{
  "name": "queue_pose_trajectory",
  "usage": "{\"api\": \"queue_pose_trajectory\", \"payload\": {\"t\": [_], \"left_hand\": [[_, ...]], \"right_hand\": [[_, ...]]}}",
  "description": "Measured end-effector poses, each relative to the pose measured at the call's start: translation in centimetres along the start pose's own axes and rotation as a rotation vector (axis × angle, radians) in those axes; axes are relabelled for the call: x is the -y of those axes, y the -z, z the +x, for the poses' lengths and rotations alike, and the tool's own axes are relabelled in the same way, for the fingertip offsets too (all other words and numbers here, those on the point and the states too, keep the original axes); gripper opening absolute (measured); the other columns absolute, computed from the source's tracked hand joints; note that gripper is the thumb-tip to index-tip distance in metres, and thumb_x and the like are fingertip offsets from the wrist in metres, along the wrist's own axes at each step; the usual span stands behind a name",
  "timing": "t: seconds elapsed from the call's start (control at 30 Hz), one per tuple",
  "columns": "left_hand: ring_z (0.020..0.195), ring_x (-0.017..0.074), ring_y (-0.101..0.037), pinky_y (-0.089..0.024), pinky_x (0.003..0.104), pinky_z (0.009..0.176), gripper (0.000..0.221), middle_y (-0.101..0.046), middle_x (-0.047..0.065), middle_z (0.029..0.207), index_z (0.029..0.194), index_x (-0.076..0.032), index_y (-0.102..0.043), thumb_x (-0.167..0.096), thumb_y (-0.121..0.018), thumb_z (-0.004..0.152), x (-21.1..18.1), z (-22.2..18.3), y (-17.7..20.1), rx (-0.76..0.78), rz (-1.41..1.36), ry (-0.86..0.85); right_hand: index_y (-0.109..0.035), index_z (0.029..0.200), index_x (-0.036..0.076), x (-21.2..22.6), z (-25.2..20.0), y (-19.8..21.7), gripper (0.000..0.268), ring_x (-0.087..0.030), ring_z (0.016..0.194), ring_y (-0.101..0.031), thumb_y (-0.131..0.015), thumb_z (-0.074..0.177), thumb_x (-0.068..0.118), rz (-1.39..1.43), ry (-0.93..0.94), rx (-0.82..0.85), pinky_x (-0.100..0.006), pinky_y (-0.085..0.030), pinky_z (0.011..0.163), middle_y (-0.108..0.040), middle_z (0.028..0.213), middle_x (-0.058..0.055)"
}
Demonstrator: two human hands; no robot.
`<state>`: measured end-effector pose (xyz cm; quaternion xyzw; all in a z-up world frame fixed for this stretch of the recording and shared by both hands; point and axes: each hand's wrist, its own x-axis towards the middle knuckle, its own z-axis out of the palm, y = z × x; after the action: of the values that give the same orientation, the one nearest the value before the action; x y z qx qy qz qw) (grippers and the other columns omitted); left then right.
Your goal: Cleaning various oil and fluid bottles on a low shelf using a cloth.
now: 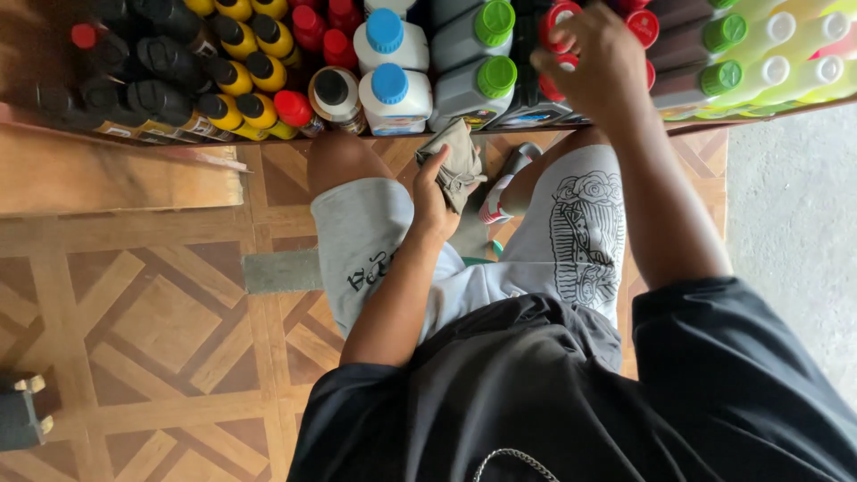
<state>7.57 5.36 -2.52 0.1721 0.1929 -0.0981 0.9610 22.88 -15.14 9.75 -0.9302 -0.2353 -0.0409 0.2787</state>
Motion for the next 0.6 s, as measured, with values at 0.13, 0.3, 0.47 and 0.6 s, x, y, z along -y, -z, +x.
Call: {"api": "queue_pose_trajectory", "payload": {"t": [0.13,0.3,0.47,0.6], "left_hand": [[0.127,0.0206,-0.059,-0.043,0.036,0.108,0.048,-0.064,0.008,0.139,0.140,0.000,-0.058,-0.024,-0.055,0.099,2.4,1.4,3.1,-0.053,0.134,-0.047],[0.114,0.0229,-0.065,-0.048,0.034,0.101,0.046,-0.070,0.012,0.128,0.133,0.006,-0.060,-0.018,-0.053,0.095,4.1,2.3,5.9,-0.074,0.218,-0.080],[0.103,0.0245,-0.070,-0.055,0.037,0.092,0.042,-0.072,0.014,0.118,0.129,0.005,-0.061,-0.017,-0.055,0.094,4.3,1.2,5.1,-0.114,0.252,0.008],[0.100,0.0246,-0.071,-0.056,0.038,0.088,0.040,-0.072,0.013,0.115,0.127,0.004,-0.061,-0.017,-0.055,0.093,4.1,-0.1,4.0,-0.134,0.285,0.004]], "right_hand": [[-0.058,0.138,0.007,0.8,-4.3,-1.7,0.069,-0.041,0.115,-0.058,-0.092,0.081,0.025,-0.189,-0.031,0.054,-0.050,-0.052,0.090,-0.054,0.130,-0.019],[-0.039,0.159,0.012,0.2,-5.8,-3.6,0.104,-0.046,0.134,-0.049,-0.091,0.069,0.009,-0.080,-0.064,0.011,-0.050,-0.051,0.104,-0.039,0.151,-0.021],[-0.039,0.160,0.012,-0.2,-5.5,-3.1,0.099,-0.047,0.128,-0.052,-0.089,0.075,0.012,-0.066,-0.061,-0.004,-0.051,-0.050,0.101,-0.042,0.147,-0.022],[-0.046,0.152,0.009,0.9,-3.0,-1.5,0.084,-0.045,0.123,-0.055,-0.085,0.078,0.014,-0.164,-0.002,-0.033,-0.052,-0.049,0.099,-0.048,0.139,-0.021]]}}
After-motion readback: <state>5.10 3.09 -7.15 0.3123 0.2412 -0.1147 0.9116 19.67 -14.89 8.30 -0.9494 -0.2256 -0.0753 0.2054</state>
